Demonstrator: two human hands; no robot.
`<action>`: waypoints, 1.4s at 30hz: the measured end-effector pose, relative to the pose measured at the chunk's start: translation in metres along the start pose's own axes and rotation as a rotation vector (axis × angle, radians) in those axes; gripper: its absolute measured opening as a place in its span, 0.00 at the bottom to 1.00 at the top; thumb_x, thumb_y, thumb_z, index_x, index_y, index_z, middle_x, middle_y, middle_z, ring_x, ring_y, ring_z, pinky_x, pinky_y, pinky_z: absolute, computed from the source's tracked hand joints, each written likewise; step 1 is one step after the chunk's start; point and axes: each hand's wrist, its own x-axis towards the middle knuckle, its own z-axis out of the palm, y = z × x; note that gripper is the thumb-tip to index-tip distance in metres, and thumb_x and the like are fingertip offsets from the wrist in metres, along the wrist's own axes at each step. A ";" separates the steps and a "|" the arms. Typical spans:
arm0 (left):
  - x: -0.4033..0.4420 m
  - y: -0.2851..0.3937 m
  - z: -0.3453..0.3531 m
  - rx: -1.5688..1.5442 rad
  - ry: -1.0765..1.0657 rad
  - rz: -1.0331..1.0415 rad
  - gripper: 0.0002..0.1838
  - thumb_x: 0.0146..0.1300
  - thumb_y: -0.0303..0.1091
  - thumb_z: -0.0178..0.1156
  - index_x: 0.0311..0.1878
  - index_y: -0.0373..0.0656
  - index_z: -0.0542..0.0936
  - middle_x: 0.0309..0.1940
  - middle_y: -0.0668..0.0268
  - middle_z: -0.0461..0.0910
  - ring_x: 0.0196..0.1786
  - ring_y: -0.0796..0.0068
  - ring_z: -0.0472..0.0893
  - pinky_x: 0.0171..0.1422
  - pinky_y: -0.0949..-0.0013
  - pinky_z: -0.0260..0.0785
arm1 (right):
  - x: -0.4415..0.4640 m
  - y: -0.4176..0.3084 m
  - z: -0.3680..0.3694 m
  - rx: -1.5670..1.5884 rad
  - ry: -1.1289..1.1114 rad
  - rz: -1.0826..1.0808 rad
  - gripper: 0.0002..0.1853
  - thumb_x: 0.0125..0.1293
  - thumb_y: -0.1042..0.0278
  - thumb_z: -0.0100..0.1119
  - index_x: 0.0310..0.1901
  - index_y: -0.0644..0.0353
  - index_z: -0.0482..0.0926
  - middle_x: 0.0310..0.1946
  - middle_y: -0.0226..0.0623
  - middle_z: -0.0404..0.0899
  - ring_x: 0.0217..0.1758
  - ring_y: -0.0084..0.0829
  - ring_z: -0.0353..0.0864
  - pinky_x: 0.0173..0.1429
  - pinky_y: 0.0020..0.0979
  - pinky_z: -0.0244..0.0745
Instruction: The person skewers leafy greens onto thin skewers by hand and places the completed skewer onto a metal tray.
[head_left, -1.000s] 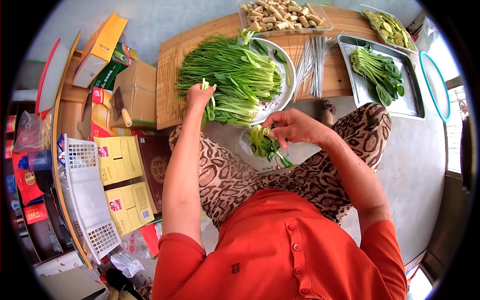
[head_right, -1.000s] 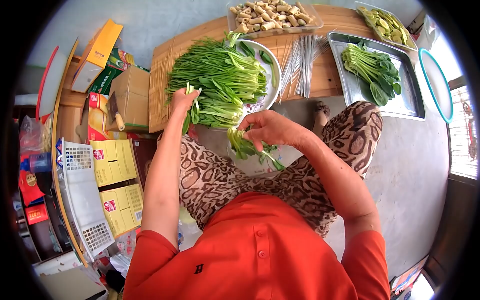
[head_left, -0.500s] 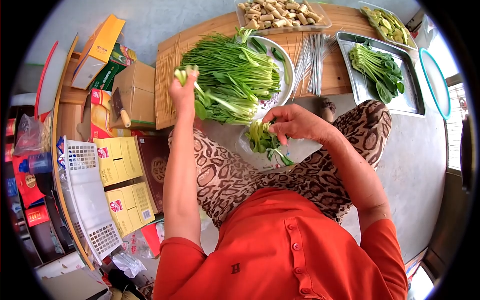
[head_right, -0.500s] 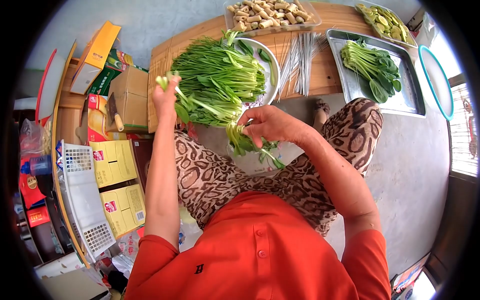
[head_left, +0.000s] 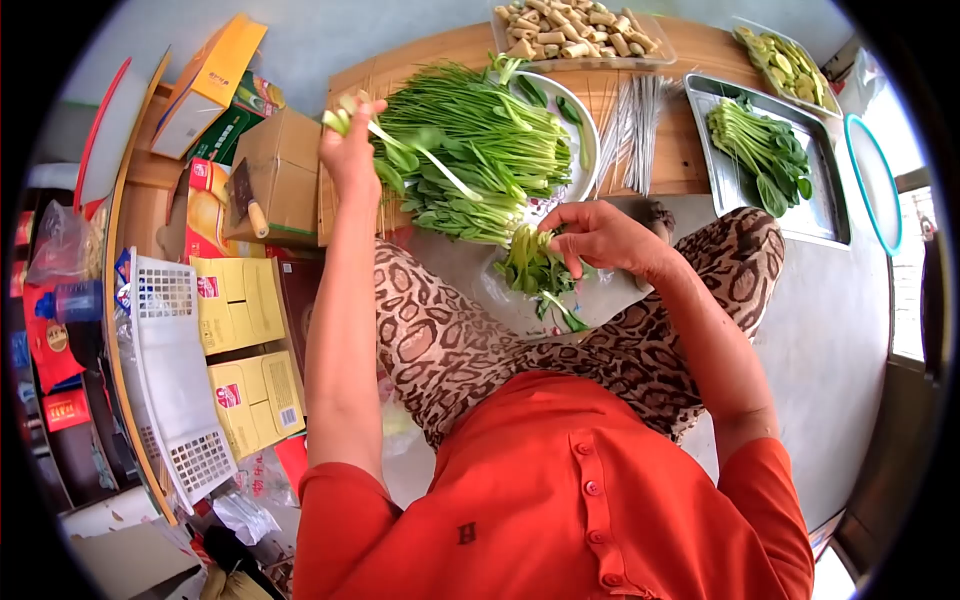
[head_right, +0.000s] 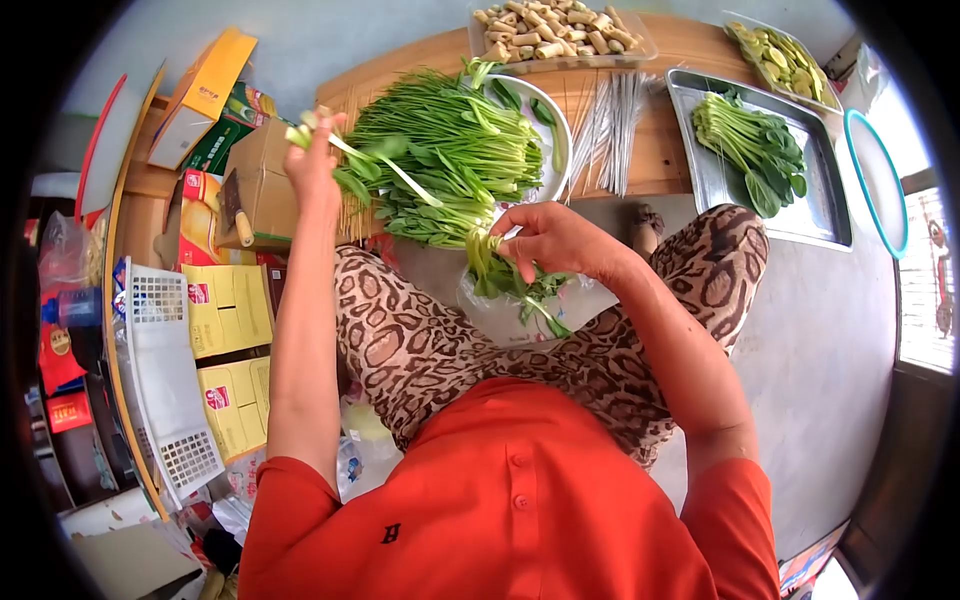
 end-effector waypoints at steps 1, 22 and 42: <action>0.001 -0.008 -0.002 0.051 -0.012 -0.044 0.10 0.66 0.32 0.58 0.48 0.41 0.76 0.41 0.65 0.84 0.38 0.84 0.75 0.40 0.76 0.61 | 0.000 -0.001 -0.001 0.025 -0.002 0.022 0.11 0.70 0.69 0.55 0.51 0.61 0.75 0.16 0.25 0.76 0.15 0.12 0.59 0.20 0.19 0.50; -0.102 -0.056 0.001 0.870 -1.023 0.181 0.18 0.55 0.25 0.66 0.50 0.44 0.81 0.34 0.63 0.72 0.38 0.64 0.76 0.44 0.63 0.68 | -0.008 -0.001 -0.033 0.115 0.170 -0.067 0.11 0.70 0.63 0.56 0.48 0.58 0.77 0.17 0.25 0.76 0.15 0.11 0.60 0.20 0.18 0.51; -0.070 0.007 -0.001 0.126 -0.218 -0.058 0.05 0.62 0.24 0.60 0.41 0.43 0.80 0.39 0.66 0.85 0.35 0.85 0.78 0.38 0.80 0.70 | -0.014 -0.006 -0.031 0.157 0.205 -0.049 0.09 0.69 0.67 0.56 0.48 0.59 0.76 0.16 0.24 0.74 0.13 0.10 0.58 0.17 0.15 0.47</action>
